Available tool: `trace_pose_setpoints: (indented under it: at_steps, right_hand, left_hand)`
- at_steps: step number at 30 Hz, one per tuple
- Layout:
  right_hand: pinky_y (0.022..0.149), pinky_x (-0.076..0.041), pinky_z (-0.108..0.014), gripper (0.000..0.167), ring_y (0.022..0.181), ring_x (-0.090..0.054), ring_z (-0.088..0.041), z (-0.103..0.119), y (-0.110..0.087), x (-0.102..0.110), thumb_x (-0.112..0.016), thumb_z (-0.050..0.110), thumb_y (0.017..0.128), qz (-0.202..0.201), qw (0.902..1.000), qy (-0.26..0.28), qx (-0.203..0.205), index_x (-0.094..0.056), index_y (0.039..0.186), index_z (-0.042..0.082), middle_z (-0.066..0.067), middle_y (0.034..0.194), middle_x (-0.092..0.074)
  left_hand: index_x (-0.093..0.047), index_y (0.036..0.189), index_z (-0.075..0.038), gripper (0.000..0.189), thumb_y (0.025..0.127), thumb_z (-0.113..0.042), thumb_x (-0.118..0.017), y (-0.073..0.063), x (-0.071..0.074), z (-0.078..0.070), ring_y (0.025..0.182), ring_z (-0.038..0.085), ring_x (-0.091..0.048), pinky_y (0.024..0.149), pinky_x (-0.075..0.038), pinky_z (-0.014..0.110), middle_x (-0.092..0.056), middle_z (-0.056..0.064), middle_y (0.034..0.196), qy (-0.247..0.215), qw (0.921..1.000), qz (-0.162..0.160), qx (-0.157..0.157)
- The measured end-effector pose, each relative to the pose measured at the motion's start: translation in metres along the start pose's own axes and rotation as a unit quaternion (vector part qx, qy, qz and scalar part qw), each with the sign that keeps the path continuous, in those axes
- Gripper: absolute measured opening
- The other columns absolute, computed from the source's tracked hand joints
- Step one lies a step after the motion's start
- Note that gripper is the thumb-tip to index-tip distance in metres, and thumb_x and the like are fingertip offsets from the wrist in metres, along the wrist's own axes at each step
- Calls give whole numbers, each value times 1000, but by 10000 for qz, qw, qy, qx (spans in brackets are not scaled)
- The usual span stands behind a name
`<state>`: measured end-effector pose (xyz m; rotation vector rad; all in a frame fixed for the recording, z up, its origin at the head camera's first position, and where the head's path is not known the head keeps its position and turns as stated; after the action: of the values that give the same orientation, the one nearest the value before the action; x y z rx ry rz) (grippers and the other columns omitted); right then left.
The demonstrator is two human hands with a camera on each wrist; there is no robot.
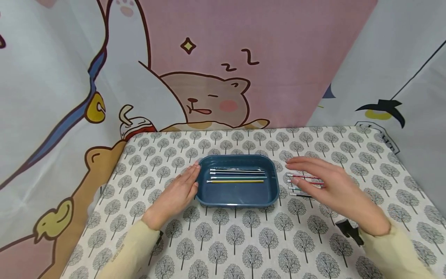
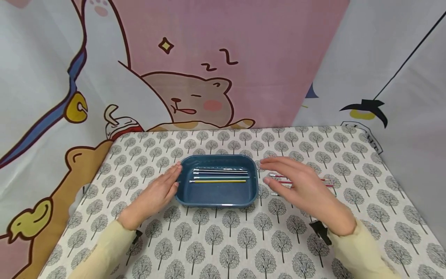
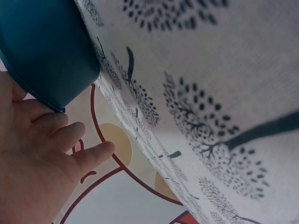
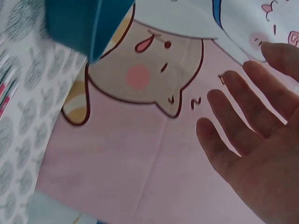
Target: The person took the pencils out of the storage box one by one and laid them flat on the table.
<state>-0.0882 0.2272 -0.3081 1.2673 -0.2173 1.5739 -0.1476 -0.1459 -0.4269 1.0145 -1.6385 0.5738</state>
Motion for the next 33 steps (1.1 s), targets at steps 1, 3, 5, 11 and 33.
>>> trace_pose_setpoints:
  at_steps: [1, 3, 5, 11, 33]
  right_hand:
    - [99, -49, -16, 44, 126, -61, -15, 2, 4, -2, -80, 9, 90, 13, 10000, 20, -4, -71, 130, 22, 6, 139, -65]
    - [98, -54, -28, 42, 126, -61, -19, 5, 13, -8, -79, 11, 92, 42, 9999, 118, 16, -71, 132, 20, 4, 139, -65]
    - [100, -54, -42, 41, 127, -61, -22, 8, 22, -15, -78, 14, 94, 85, 9996, 259, 46, -69, 134, 19, 1, 140, -64]
    - [106, -50, -53, 42, 131, -58, -24, 18, 52, -37, -73, 21, 99, 344, 9969, 697, 114, -64, 140, 15, -3, 142, -63]
    - [105, -53, -45, 48, 124, -62, -22, 33, 131, -100, -66, 41, 102, 1241, 9903, 535, -335, -65, 138, 11, -5, 134, -67]
  left_hand:
    - [-29, 162, -3, 57, 111, -24, -44, 0, 0, 0, 152, 35, -32, 119, -34, 59, -26, 13, 169, 5, 10000, -8, -13]
    - [-29, 162, -3, 57, 111, -24, -44, 1, 0, 0, 152, 35, -32, 119, -34, 59, -27, 14, 169, 16, 10000, -22, -38]
    - [-29, 162, -2, 57, 111, -23, -45, 1, 1, -1, 153, 34, -31, 119, -34, 59, -27, 15, 168, 1, 10000, -23, -52]
    - [-30, 162, -3, 57, 111, -24, -45, 1, 1, -1, 152, 34, -32, 120, -34, 57, -28, 15, 168, -1, 10000, -28, -56]
    - [-29, 162, -5, 57, 112, -27, -41, 2, -1, 0, 152, 34, -33, 118, -36, 59, -28, 13, 168, 70, 9999, 69, 37]
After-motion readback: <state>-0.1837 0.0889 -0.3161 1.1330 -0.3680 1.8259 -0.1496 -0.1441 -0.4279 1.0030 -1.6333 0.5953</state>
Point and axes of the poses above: each hand's wrist, its own y-axis towards the middle knuckle, its own x-axis out of the back of the hand, z = x × y, the point moved 5 cm from there along y, towards the middle knuckle
